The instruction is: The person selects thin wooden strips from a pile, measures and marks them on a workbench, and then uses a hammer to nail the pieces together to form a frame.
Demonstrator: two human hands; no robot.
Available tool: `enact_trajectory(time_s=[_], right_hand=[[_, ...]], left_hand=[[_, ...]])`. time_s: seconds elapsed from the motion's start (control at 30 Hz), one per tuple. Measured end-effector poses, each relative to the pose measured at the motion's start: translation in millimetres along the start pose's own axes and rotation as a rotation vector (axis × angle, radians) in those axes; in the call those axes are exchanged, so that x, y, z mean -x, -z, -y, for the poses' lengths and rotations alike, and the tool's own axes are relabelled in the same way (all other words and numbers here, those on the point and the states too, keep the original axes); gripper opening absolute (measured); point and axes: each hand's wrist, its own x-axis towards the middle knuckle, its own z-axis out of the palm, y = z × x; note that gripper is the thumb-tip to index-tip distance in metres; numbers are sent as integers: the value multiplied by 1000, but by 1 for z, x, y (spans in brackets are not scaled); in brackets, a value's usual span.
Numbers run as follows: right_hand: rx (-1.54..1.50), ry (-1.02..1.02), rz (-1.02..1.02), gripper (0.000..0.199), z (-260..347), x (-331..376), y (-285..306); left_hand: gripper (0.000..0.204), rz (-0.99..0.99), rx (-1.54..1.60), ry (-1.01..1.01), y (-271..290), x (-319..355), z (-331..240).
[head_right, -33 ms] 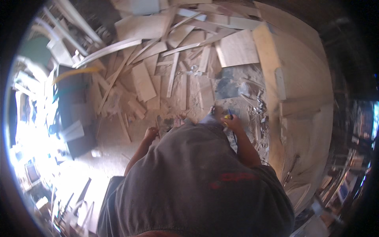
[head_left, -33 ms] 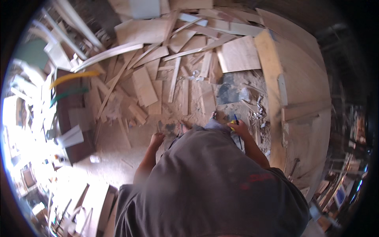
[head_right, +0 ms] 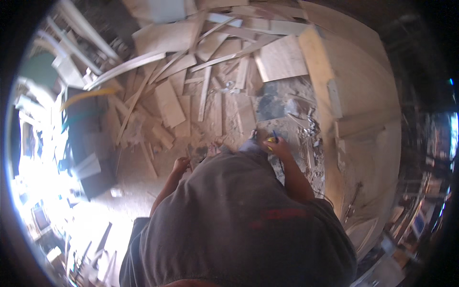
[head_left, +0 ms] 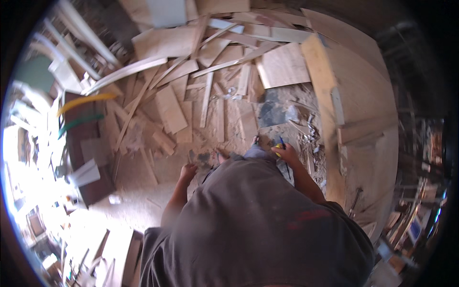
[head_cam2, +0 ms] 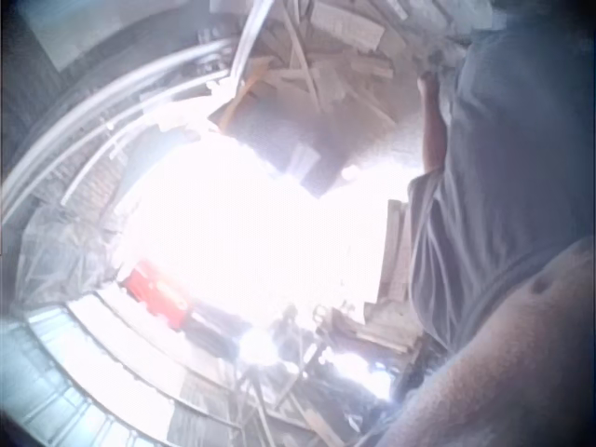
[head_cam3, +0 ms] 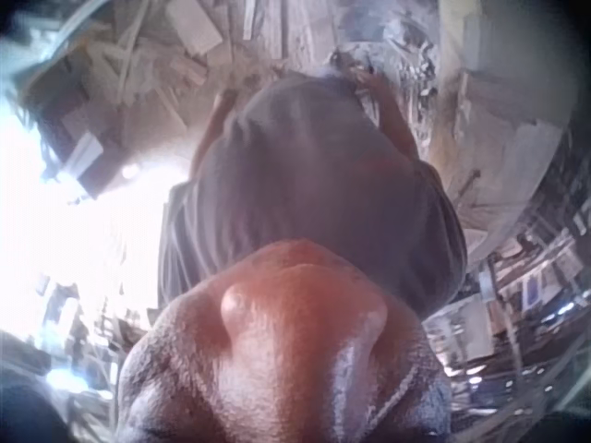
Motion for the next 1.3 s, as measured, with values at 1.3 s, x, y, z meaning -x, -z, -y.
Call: enact_trajectory(time_s=[1.3], right_hand=[[356, -600, -1198, 95, 85, -394, 392]], left_hand=[[35, -30, -328, 241, -70, -138, -300]])
